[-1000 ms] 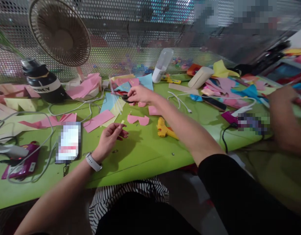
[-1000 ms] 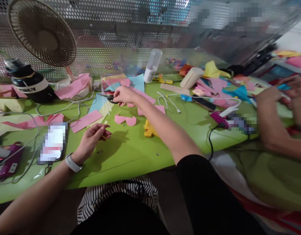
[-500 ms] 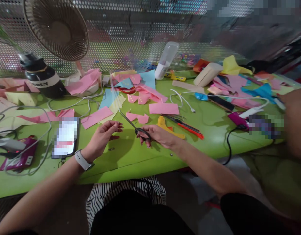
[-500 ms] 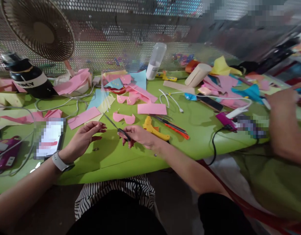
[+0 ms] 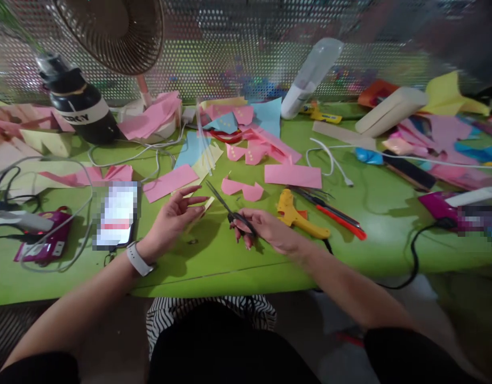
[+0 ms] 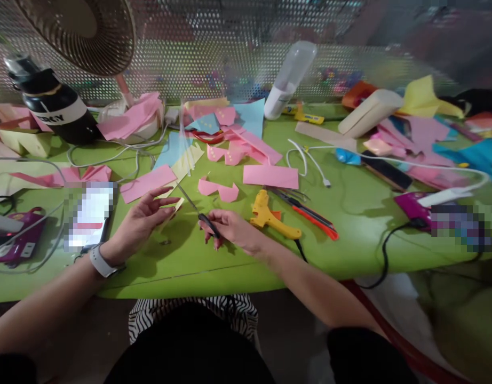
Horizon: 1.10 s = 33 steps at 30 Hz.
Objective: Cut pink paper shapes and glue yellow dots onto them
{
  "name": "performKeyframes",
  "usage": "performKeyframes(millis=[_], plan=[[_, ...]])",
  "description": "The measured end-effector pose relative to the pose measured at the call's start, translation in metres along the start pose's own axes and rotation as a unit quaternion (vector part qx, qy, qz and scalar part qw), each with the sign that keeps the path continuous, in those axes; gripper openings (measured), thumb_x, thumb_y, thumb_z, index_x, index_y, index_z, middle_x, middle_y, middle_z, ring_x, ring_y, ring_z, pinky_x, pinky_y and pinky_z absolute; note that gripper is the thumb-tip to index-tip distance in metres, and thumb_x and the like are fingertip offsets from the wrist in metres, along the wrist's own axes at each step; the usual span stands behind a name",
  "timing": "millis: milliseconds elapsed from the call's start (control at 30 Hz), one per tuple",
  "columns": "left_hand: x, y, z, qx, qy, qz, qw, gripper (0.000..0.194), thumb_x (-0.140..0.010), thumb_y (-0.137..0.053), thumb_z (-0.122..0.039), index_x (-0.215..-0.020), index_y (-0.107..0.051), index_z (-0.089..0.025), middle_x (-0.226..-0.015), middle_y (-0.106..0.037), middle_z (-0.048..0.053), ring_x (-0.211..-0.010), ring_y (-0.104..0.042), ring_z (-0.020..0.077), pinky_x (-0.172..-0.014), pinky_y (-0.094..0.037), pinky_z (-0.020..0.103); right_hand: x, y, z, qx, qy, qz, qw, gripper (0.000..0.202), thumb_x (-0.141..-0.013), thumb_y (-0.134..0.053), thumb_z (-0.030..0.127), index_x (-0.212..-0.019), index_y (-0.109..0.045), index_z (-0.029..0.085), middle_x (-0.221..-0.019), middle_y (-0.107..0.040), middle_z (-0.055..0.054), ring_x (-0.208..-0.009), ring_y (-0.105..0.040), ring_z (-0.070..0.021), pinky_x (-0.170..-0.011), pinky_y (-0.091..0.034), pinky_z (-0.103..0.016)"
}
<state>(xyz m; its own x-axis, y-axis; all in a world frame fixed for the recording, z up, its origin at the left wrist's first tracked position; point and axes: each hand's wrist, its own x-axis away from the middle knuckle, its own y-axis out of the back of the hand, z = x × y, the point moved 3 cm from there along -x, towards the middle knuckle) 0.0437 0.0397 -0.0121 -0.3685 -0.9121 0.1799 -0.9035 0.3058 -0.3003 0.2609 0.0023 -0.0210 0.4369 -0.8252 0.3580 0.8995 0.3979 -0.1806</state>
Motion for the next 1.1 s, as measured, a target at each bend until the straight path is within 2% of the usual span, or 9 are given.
performKeyframes(millis=[100,200,300,500,733,967,1100], plan=[[0.002,-0.002,0.001,-0.048,-0.019,0.021,0.998,0.057,-0.083,-0.077,-0.02,-0.135,-0.052,-0.019,-0.119,-0.071,0.008,-0.097,-0.07,0.0133,-0.091,-0.056,0.029,0.0,0.0,0.002,-0.037,0.031,-0.046,0.998,0.045,-0.073,-0.085,0.049,-0.093,-0.061,0.017,-0.08,-0.07,-0.001,-0.053,-0.059,-0.0065,-0.048,-0.051,-0.02],[0.003,-0.003,0.006,-0.079,-0.015,0.045,0.996,0.054,-0.083,-0.077,-0.021,-0.131,-0.051,-0.018,-0.118,-0.07,0.009,-0.088,-0.071,0.0116,-0.085,-0.057,0.028,-0.002,0.004,0.007,-0.045,0.061,-0.104,0.992,0.046,-0.068,-0.09,0.036,-0.098,-0.059,0.019,-0.09,-0.07,-0.003,-0.061,-0.061,-0.0084,-0.055,-0.056,-0.023],[0.004,-0.005,0.008,-0.094,-0.017,0.059,0.994,0.05,-0.083,-0.077,-0.021,-0.125,-0.051,-0.018,-0.116,-0.069,0.008,-0.085,-0.071,0.0109,-0.081,-0.057,0.026,-0.004,0.007,0.012,-0.037,0.063,-0.14,0.987,0.047,-0.065,-0.091,0.029,-0.098,-0.059,0.019,-0.093,-0.069,-0.003,-0.066,-0.062,-0.0104,-0.059,-0.059,-0.026],[0.008,-0.009,0.007,-0.124,-0.013,0.061,0.99,0.047,-0.082,-0.076,-0.025,-0.122,-0.051,-0.019,-0.115,-0.068,0.009,-0.085,-0.071,0.0132,-0.076,-0.057,0.026,-0.012,-0.003,0.018,-0.007,0.052,-0.132,0.99,0.051,-0.058,-0.093,0.029,-0.09,-0.055,0.019,-0.084,-0.064,-0.001,-0.075,-0.063,-0.015,-0.056,-0.06,-0.027],[0.011,-0.01,0.009,-0.125,-0.013,0.071,0.99,0.047,-0.081,-0.077,-0.026,-0.121,-0.054,-0.02,-0.114,-0.069,0.01,-0.085,-0.071,0.0142,-0.082,-0.058,0.031,-0.01,-0.014,0.016,0.043,0.054,-0.117,0.991,0.049,-0.062,-0.09,0.034,-0.09,-0.052,0.021,-0.082,-0.062,0.0,-0.069,-0.06,-0.0129,-0.051,-0.056,-0.025],[0.008,-0.011,0.014,-0.136,0.003,0.1,0.986,0.038,-0.079,-0.078,-0.025,-0.113,-0.063,-0.016,-0.105,-0.073,0.01,-0.087,-0.071,0.0154,-0.087,-0.058,0.033,-0.01,-0.015,0.014,0.075,0.095,-0.125,0.985,0.043,-0.065,-0.088,0.034,-0.087,-0.053,0.021,-0.084,-0.063,0.0,-0.066,-0.057,-0.0099,-0.051,-0.05,-0.023],[0.007,-0.011,0.015,-0.119,0.005,0.103,0.988,0.038,-0.078,-0.078,-0.023,-0.113,-0.064,-0.016,-0.102,-0.074,0.008,-0.086,-0.071,0.0148,-0.087,-0.058,0.034,-0.01,-0.013,0.013,0.068,0.094,-0.116,0.986,0.044,-0.067,-0.087,0.035,-0.088,-0.051,0.021,-0.083,-0.064,0.0,-0.063,-0.056,-0.009,-0.052,-0.05,-0.024]])
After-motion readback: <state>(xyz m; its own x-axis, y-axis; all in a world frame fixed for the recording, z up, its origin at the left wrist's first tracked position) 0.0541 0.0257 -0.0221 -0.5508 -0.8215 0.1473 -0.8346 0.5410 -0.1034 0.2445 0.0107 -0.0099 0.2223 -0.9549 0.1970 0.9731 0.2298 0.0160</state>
